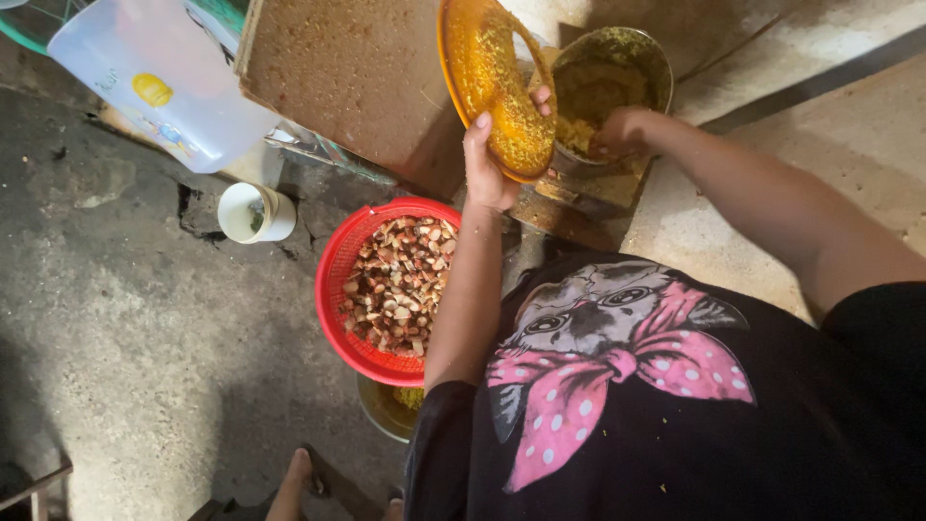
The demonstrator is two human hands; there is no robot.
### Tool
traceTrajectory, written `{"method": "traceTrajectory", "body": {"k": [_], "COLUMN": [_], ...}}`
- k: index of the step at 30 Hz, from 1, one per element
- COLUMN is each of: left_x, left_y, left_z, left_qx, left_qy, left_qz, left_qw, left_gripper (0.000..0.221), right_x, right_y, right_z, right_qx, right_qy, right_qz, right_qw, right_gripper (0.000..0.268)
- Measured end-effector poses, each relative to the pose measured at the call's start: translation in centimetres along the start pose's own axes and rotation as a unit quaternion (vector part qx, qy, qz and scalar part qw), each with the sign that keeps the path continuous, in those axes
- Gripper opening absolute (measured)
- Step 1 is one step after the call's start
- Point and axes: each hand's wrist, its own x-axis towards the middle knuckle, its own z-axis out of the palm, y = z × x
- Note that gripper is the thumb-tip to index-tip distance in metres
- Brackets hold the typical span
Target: The person operates a manual grinder to process palm nuts into a yellow paste. They repeatedly scoop the processed paste from the grinder's output container into a red basket using a red spatula, then load more whole nuts from the basket into the grinder's hopper by hand.
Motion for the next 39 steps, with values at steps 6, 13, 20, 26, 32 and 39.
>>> {"method": "traceTrajectory", "body": {"k": [6, 13, 20, 26, 32, 39], "left_x": [0.5, 0.1, 0.5, 0.9, -1.3, -12.1], "left_y": [0.8, 1.3, 1.2, 0.9, 2.3, 4.9], "left_z": [-0.2, 0.3, 0.1, 0.7, 0.4, -2.9], "left_qx": [0.010, 0.038, 0.050, 0.030, 0.029, -0.005], "left_qy": [-0.002, 0.014, 0.016, 0.002, 0.000, 0.087], "left_qz": [0.002, 0.012, 0.010, -0.012, 0.022, 0.079], "left_qw": [1.000, 0.999, 0.999, 0.999, 0.999, 0.993], "left_gripper": [0.076, 0.075, 0.077, 0.076, 0.080, 0.088], "right_x": [-0.8, -1.3, -4.5, -15.3, -22.6, -19.6], "right_y": [-1.7, -0.9, -1.2, -1.5, -0.6, 4.0], "right_z": [-2.5, -0.2, -2.5, -4.0, -1.0, 2.0], "right_qx": [-0.262, -0.118, -0.220, -0.122, -0.183, -0.265], "right_qy": [0.099, 0.374, 0.215, 0.302, 0.407, 0.475], "right_qz": [-0.047, -0.109, -0.235, -0.064, -0.103, -0.176], "right_qw": [0.959, 0.913, 0.922, 0.943, 0.889, 0.821], "right_gripper": [0.061, 0.036, 0.044, 0.045, 0.060, 0.064]}}
